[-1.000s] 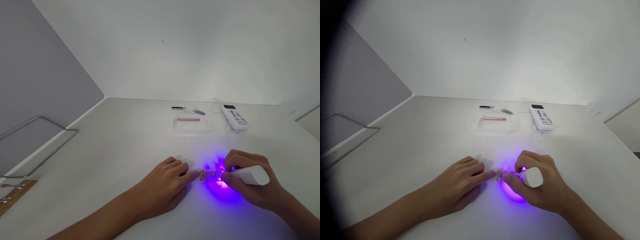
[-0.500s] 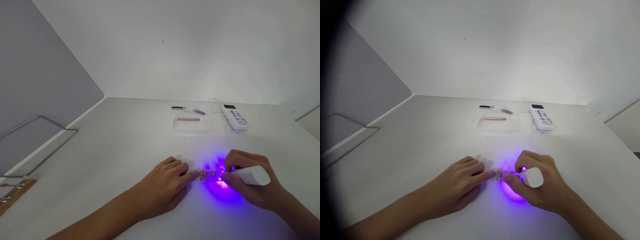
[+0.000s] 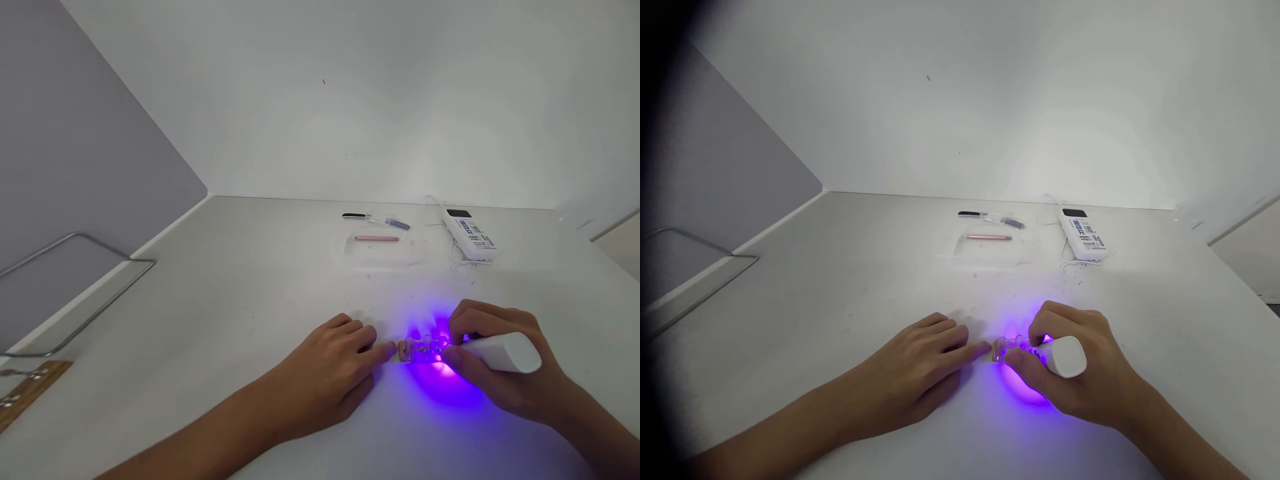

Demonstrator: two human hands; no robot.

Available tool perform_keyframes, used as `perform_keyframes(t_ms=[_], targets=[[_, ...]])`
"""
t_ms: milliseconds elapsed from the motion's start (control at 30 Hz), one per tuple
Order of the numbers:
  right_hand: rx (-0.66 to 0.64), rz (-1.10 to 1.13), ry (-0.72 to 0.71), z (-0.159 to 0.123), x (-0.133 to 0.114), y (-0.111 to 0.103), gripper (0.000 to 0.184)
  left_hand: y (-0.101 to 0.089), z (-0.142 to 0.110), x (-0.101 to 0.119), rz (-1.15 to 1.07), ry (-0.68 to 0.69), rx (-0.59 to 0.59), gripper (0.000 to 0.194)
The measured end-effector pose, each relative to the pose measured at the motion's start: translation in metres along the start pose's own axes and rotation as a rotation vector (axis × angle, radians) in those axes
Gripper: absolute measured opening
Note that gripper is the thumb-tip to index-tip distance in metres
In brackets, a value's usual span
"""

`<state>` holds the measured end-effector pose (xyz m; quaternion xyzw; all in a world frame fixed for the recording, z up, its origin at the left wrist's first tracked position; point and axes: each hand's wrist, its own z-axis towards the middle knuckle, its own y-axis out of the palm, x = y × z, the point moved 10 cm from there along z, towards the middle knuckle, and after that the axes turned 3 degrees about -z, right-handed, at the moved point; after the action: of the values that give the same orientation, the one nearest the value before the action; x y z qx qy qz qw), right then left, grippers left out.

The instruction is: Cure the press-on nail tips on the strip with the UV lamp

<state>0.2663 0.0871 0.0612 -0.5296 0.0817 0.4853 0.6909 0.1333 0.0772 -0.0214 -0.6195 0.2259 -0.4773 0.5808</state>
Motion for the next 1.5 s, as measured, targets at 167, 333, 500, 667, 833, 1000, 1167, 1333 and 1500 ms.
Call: perform_keyframes(t_ms=[167, 333, 500, 667, 833, 1000, 1167, 1333, 1500], targets=[[0.001, -0.003, 0.0, 0.0002, -0.0008, -0.0003, 0.022, -0.0013, 0.0008, 0.0006, 0.001, -0.001, -0.002, 0.036], [-0.006, 0.002, 0.011, -0.0016, 0.0006, 0.001, 0.021, -0.0009, 0.0011, 0.001, 0.0, 0.001, -0.01, 0.037], [-0.01, -0.002, 0.008, 0.0004, 0.0014, 0.0019, 0.021, -0.0013, 0.0015, 0.0007, -0.005, 0.0, -0.012, 0.037], [-0.014, -0.011, 0.007, 0.0007, 0.0006, 0.0015, 0.022, -0.0011, 0.0017, 0.0004, -0.002, -0.006, -0.01, 0.036], [-0.016, -0.006, 0.013, -0.0016, 0.0018, 0.0016, 0.021, -0.0034, 0.0017, 0.0022, -0.009, 0.001, -0.002, 0.036], [-0.02, -0.003, -0.004, -0.0021, 0.001, 0.0026, 0.02, -0.0007, 0.002, -0.0002, -0.007, -0.01, -0.019, 0.036], [-0.027, 0.001, 0.002, -0.002, 0.0021, 0.0029, 0.019, -0.0019, 0.0022, 0.0, -0.004, -0.003, -0.007, 0.037], [-0.027, 0.002, -0.005, -0.0018, 0.0015, 0.0024, 0.021, -0.0014, 0.0022, 0.0004, -0.007, -0.008, -0.005, 0.036], [-0.032, -0.009, -0.008, -0.0033, 0.0025, 0.0034, 0.02, 0.0006, 0.0016, 0.0005, -0.011, -0.002, -0.017, 0.037]])
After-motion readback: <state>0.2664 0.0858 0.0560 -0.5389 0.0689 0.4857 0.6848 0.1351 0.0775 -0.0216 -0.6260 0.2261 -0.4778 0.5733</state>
